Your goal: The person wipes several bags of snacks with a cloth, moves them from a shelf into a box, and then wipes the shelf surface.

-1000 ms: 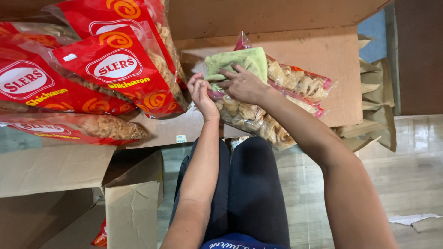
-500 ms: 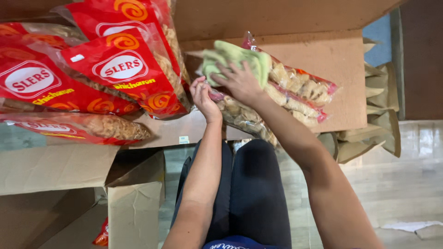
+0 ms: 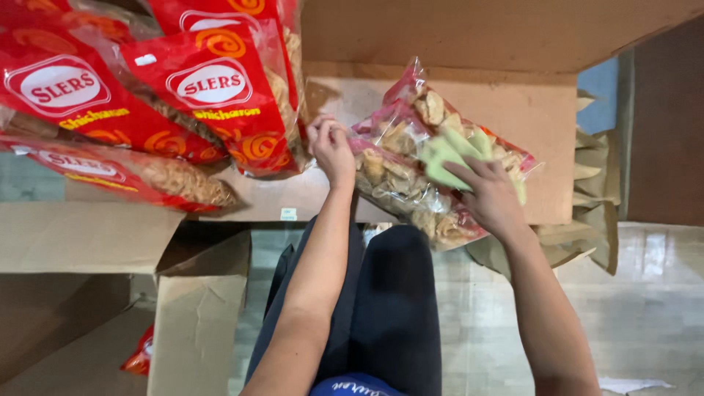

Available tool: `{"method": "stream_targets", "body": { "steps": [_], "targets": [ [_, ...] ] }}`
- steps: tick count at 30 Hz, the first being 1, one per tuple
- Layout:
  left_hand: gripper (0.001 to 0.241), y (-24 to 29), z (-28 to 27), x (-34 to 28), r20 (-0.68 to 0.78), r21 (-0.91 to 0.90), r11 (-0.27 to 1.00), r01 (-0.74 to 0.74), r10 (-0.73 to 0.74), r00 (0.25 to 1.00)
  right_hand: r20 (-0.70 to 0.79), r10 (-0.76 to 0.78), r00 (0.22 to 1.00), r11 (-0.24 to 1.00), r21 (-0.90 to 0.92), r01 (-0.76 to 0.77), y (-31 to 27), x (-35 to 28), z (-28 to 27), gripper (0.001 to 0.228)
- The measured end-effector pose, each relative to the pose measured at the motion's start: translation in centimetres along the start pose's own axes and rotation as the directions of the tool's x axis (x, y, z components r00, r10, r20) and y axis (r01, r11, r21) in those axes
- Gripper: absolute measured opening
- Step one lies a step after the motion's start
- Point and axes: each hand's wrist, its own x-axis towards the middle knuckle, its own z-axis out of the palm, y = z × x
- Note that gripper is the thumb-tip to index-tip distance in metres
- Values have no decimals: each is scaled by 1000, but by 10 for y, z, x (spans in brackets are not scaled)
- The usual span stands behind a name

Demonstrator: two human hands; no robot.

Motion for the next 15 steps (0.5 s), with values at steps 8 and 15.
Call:
{"method": "stream_targets", "body": {
  "steps": [8, 15],
  "targets": [
    [51, 63, 67, 28, 796, 387, 651, -653, 122, 593, -263, 378, 888, 911, 277, -306, 17, -5, 9, 60],
    [5, 27, 44, 38, 715, 418, 773, -478, 44, 698, -283, 339, 897, 919, -105, -381, -3, -14, 41, 59]
  ]
}}
